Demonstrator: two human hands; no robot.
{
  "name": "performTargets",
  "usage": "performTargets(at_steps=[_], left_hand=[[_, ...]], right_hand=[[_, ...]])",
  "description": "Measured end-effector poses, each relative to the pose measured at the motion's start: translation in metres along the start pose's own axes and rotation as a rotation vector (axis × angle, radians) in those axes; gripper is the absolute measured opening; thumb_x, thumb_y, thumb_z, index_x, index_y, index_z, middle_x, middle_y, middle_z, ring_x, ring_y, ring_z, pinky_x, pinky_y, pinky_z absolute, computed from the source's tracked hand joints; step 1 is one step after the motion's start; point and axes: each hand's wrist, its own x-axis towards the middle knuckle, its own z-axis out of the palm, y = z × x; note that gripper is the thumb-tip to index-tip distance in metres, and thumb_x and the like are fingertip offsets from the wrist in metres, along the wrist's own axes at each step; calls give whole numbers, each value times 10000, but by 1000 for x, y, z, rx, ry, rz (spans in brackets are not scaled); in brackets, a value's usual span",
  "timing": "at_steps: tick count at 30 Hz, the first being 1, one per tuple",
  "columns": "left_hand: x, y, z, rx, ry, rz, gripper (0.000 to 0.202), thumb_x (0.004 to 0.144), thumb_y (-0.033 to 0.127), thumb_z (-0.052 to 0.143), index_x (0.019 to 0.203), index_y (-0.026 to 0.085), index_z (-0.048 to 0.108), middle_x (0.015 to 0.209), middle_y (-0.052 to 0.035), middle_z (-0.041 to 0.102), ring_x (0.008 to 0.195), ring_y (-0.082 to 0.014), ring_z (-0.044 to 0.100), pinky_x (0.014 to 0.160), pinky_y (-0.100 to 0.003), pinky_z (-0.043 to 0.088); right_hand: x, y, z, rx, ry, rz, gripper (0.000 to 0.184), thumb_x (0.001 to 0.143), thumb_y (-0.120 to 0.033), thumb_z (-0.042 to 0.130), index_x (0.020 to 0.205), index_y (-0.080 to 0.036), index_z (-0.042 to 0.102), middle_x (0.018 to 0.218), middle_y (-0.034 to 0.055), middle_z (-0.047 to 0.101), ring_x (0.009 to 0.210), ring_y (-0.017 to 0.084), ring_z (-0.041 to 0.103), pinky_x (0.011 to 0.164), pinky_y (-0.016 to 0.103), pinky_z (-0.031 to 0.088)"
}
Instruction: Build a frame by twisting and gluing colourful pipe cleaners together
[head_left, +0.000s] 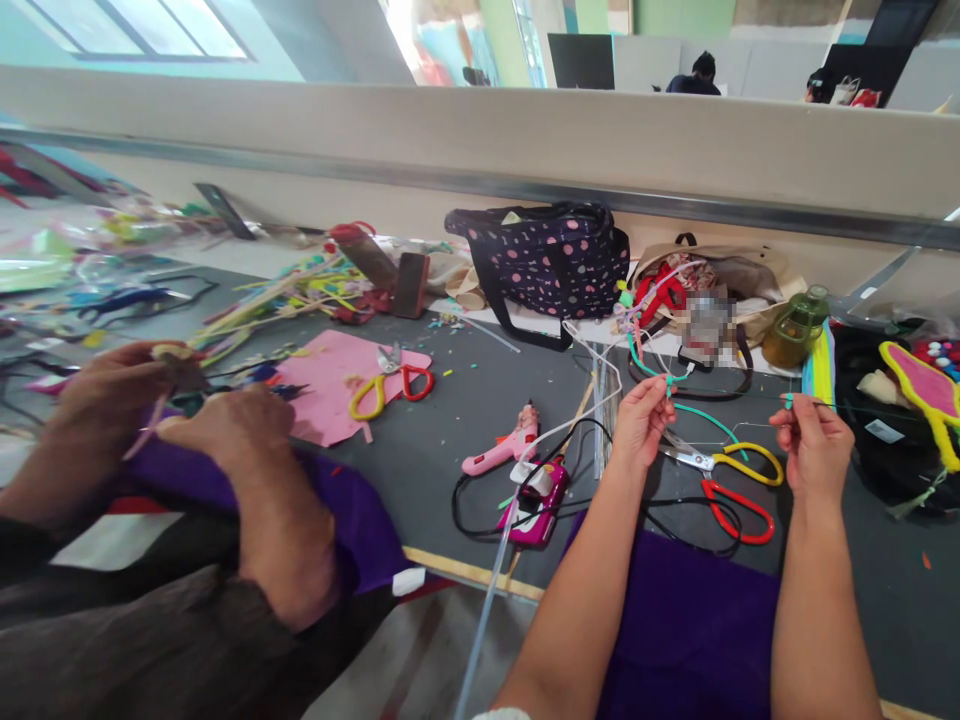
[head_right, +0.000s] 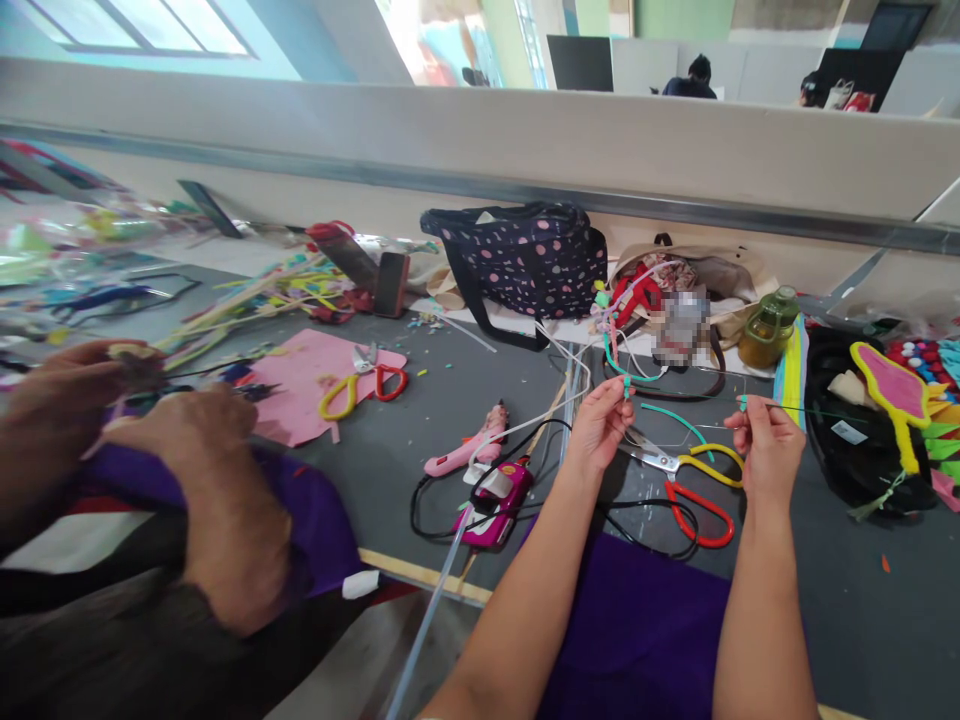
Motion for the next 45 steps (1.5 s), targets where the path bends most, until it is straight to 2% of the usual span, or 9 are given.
performTargets(at_steps=[10, 30, 45], left_hand=[[0, 2, 0, -25, -38, -27, 370, 612, 305, 827, 886, 115, 668, 720, 1, 654, 476, -43, 536, 445, -173, 431], [1, 0, 0, 62, 28, 14, 399, 565, 352, 846, 860, 137, 685, 711, -1, 674, 454, -43, 534, 434, -174, 436], [1, -1, -1, 80, 25, 21, 390, 550, 350, 856, 824, 133, 681, 687, 6, 669, 435, -41, 525, 412, -167, 412]], right_hand=[[2, 2, 0, 7, 44, 15, 292, 697, -396, 758, 748, -126, 660, 517, 8, 641, 333, 50, 428, 320, 166, 283], [1, 2, 1, 3, 16, -11, 286, 722, -403, 736, 756, -128, 665, 541, 15, 655, 324, 42, 419, 315, 164, 251], [3, 6, -2, -16, 41, -11, 290, 732, -413, 727, 741, -131, 658, 539, 15, 652, 333, 38, 417, 322, 159, 262]])
